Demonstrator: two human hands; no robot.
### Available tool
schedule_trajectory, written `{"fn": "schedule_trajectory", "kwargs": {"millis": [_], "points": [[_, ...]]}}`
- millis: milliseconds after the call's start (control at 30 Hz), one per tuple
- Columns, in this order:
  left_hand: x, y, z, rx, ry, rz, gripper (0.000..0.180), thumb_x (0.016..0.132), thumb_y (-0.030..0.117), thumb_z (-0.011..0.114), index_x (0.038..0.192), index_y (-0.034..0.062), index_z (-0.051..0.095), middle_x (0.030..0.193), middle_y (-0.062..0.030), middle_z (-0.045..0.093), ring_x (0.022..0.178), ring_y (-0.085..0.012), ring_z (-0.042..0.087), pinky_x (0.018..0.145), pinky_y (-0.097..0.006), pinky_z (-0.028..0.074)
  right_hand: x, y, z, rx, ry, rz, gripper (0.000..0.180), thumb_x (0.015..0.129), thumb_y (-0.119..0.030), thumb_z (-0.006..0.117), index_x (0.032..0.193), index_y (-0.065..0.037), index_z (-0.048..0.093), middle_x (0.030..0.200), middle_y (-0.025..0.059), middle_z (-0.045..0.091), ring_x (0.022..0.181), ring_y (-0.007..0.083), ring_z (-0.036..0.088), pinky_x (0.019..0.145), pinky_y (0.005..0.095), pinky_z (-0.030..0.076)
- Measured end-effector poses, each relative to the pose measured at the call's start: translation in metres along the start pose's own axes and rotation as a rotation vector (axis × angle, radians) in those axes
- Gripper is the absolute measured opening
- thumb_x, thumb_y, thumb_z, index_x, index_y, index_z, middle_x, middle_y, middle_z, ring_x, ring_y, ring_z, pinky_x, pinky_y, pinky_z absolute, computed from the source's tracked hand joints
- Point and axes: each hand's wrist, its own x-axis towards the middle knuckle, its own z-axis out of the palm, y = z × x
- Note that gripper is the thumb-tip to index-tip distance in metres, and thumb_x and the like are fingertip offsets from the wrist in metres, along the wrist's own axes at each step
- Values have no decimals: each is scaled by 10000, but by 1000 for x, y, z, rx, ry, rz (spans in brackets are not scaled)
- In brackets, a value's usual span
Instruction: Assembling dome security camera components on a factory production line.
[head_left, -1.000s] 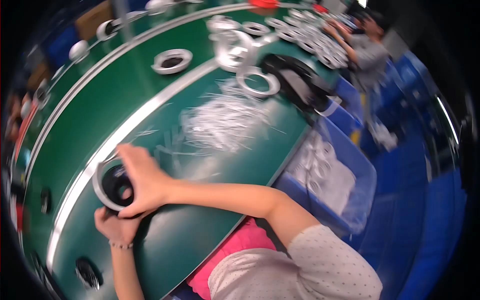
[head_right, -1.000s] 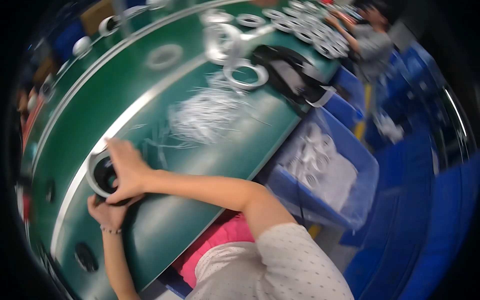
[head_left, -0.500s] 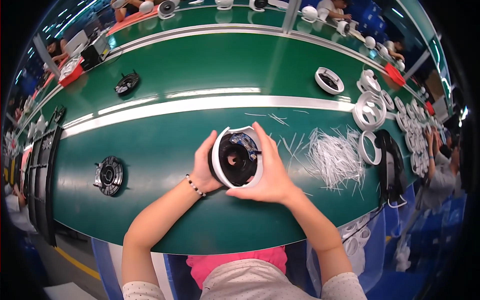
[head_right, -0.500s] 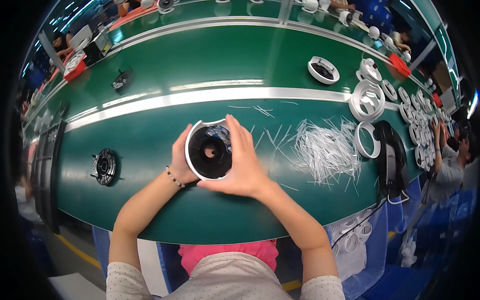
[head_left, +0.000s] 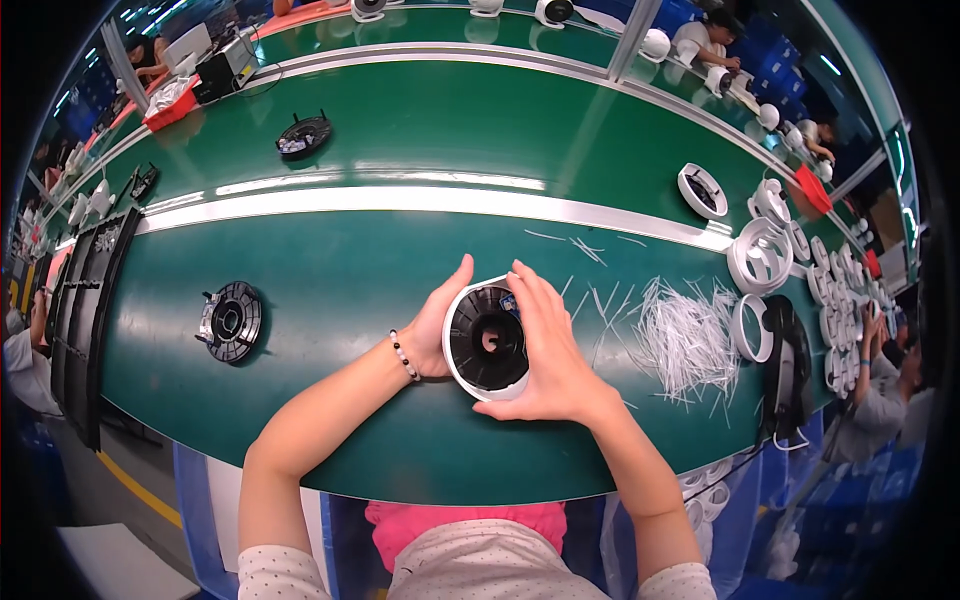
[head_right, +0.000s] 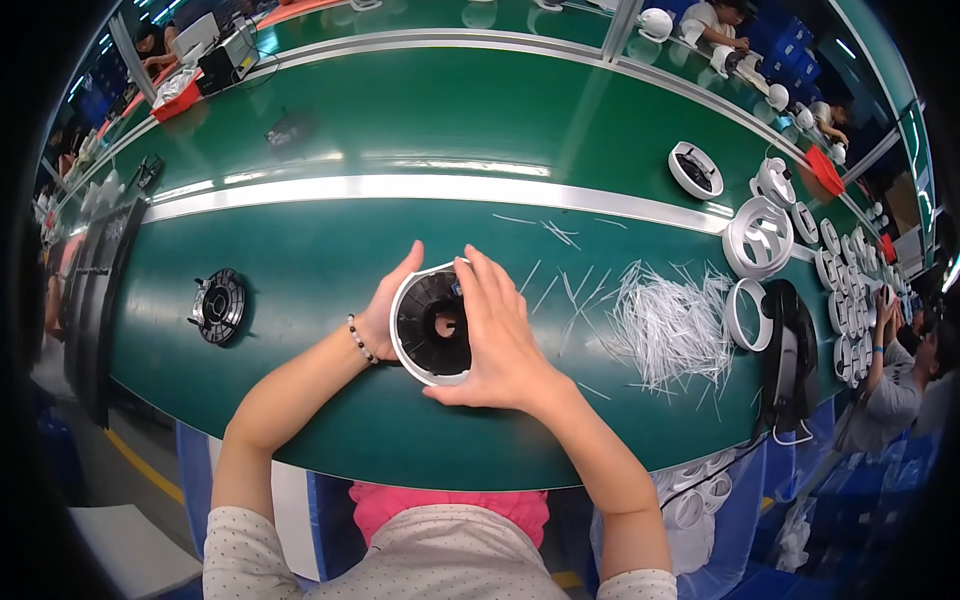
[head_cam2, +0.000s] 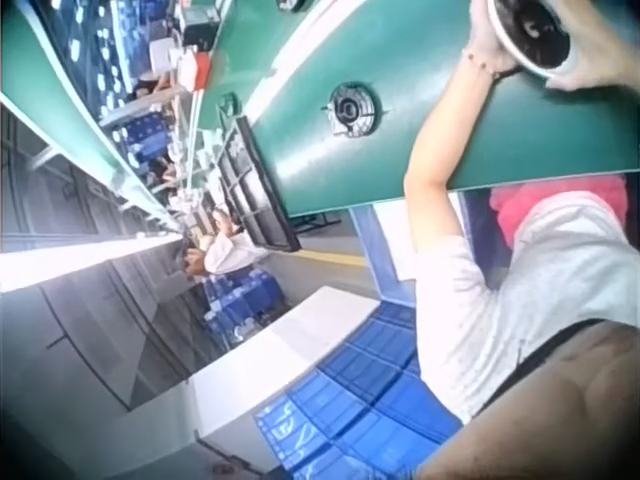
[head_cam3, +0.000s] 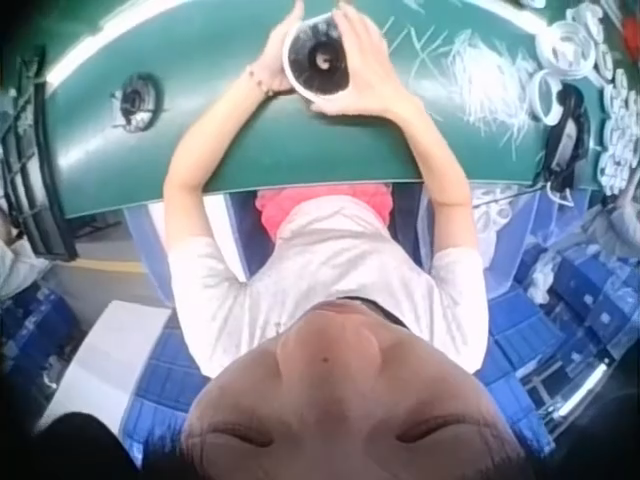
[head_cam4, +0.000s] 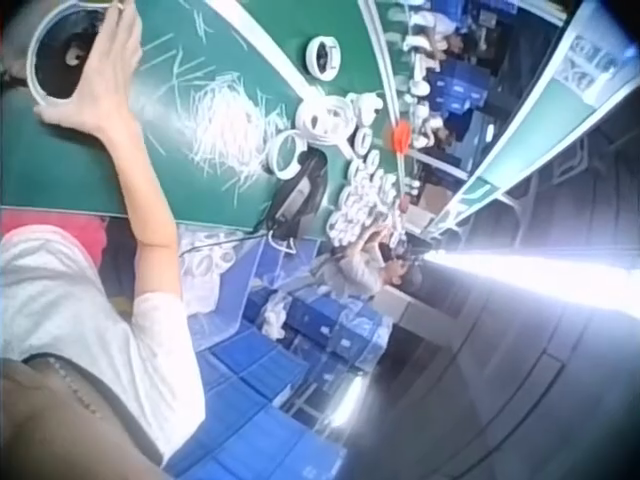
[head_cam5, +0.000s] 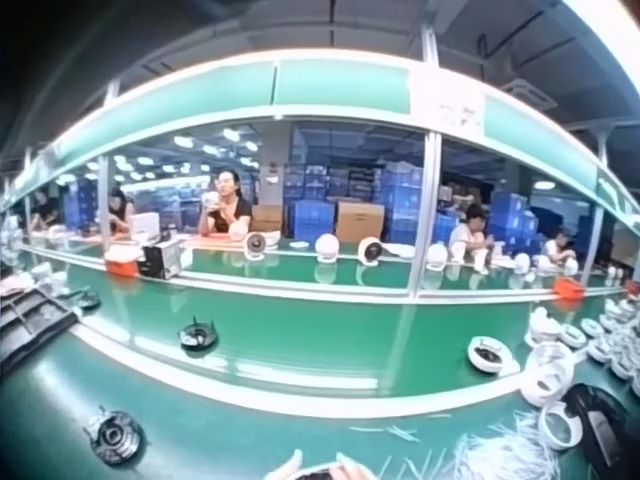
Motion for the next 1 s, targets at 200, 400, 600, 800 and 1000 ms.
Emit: {"fn": "schedule_trajectory", "kwargs": {"millis": [200, 400, 600, 800, 1000], "points": [[-3, -3, -7, -13, -45, -13, 612, 833, 581, 257, 958, 70, 571, 826, -86, 616, 683, -171, 595, 619, -288, 502, 2, -1, -4, -29, -129, -43, 1088, 429, -306, 785, 1264, 26, 171, 1300, 230, 186, 1210, 380, 211, 934, 462, 248], [-1, -15, -4, 16, -20, 190, 499, 844, 427, 348, 1142, 43, 461, 1059, -109, 537, 930, -206, 534, 858, -350, 420, -9, 4, 16, -32, 132, 59, 1140, 441, -368, 788, 1299, -14, 126, 1306, 239, 170, 1200, 415, 206, 947, 475, 232], [5, -11, -15, -20, -147, 375, 378, 781, 329, 473, 1053, 72, 526, 866, -26, 592, 690, -92, 535, 677, -258, 473, -4, 3, 28, -264, 146, 17, 872, 517, -205, 729, 1239, 7, 287, 1336, 232, 163, 1170, 489, 197, 886, 535, 263], [-2, 3, -31, 122, 197, 616, 324, 851, 247, 378, 1036, 32, 535, 973, -90, 579, 886, -163, 550, 783, -294, 445, 16, 28, 34, -432, 71, -319, 438, 575, -7, 543, 1008, -70, 559, 1144, 102, 502, 1172, 338, 355, 842, 540, 289], [37, 15, -59, 460, 349, 912, 396, 882, 346, 412, 1133, 42, 448, 1001, -52, 547, 918, -120, 512, 765, -263, 429, 77, 86, 0, -422, 83, -217, 553, 544, 79, 505, 1087, -26, 499, 1102, 289, 444, 921, 433, 485, 818, 455, 375]]}}
